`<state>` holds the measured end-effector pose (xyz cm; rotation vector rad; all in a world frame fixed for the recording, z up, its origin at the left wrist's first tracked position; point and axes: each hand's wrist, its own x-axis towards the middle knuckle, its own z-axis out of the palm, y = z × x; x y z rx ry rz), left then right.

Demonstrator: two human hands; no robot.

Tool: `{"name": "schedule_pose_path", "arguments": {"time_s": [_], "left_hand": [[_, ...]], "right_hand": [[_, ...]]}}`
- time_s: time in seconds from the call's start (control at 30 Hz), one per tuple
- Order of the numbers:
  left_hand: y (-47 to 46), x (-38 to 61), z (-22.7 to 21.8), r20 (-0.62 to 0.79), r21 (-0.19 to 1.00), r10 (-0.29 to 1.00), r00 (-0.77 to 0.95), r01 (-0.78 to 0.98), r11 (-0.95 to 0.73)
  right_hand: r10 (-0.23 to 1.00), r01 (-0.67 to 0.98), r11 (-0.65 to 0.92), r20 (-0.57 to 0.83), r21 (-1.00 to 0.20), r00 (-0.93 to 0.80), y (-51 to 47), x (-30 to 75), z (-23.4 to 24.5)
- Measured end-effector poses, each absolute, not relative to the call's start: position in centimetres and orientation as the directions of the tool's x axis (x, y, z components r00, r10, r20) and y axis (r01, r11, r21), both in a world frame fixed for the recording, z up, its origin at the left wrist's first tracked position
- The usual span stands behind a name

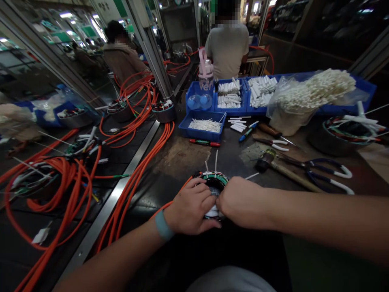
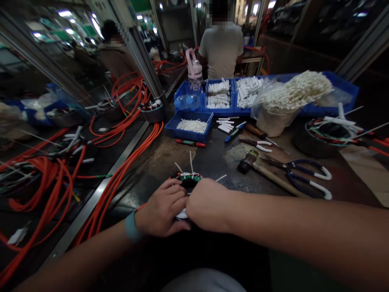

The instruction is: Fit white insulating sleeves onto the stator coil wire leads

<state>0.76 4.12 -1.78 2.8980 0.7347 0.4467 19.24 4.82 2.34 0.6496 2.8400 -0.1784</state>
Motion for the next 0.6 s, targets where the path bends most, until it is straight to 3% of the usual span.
{"name": "schedule_pose_path", "arguments": {"time_s": [0.07, 0.13, 0.23, 0.3, 0.37, 0.43, 0.6], "left_hand": [[3.9, 0.8, -1.3, 0.191, 0.252, 0.516, 0.835, 0.466, -0.848], [3.7, 0.8, -0.9, 0.146, 0.304, 0.532, 0.834, 0.474, -0.826], [3.5, 0.6, -0.5, 0.145, 0.350, 0.528, 0.837, 0.456, -0.819], [3.1, 0.6, 0.0, 0.130, 0.353, 0.545, 0.829, 0.475, -0.806], [2.2, 1.0, 0.6, 0.080, 0.348, 0.609, 0.789, 0.550, -0.759], [1.3, 1.6, 1.1, 0.020, 0.355, 0.691, 0.723, 0.641, -0.681], [0.2, 3.1, 1.1, -0.003, 0.404, 0.825, 0.566, 0.755, -0.516]], "right_hand": [[0.462, 0.487, 0.871, -0.234, -0.062, -0.855, 4.6, 19.8, 2.4], [0.509, 0.529, 0.833, -0.150, -0.164, -0.848, 4.3, 21.3, 2.1], [0.690, 0.552, 0.700, 0.227, -0.453, -0.688, 3.4, 24.6, 0.2], [0.769, 0.562, 0.639, 0.431, -0.525, -0.472, 2.6, 26.5, -2.1], [0.742, 0.576, 0.663, 0.519, -0.478, -0.424, 1.6, 27.5, -4.4], [0.658, 0.533, 0.746, 0.564, -0.399, -0.499, 1.0, 27.4, -6.1], [0.483, 0.479, 0.851, 0.678, -0.214, -0.554, 1.2, 25.3, -6.0]]}}
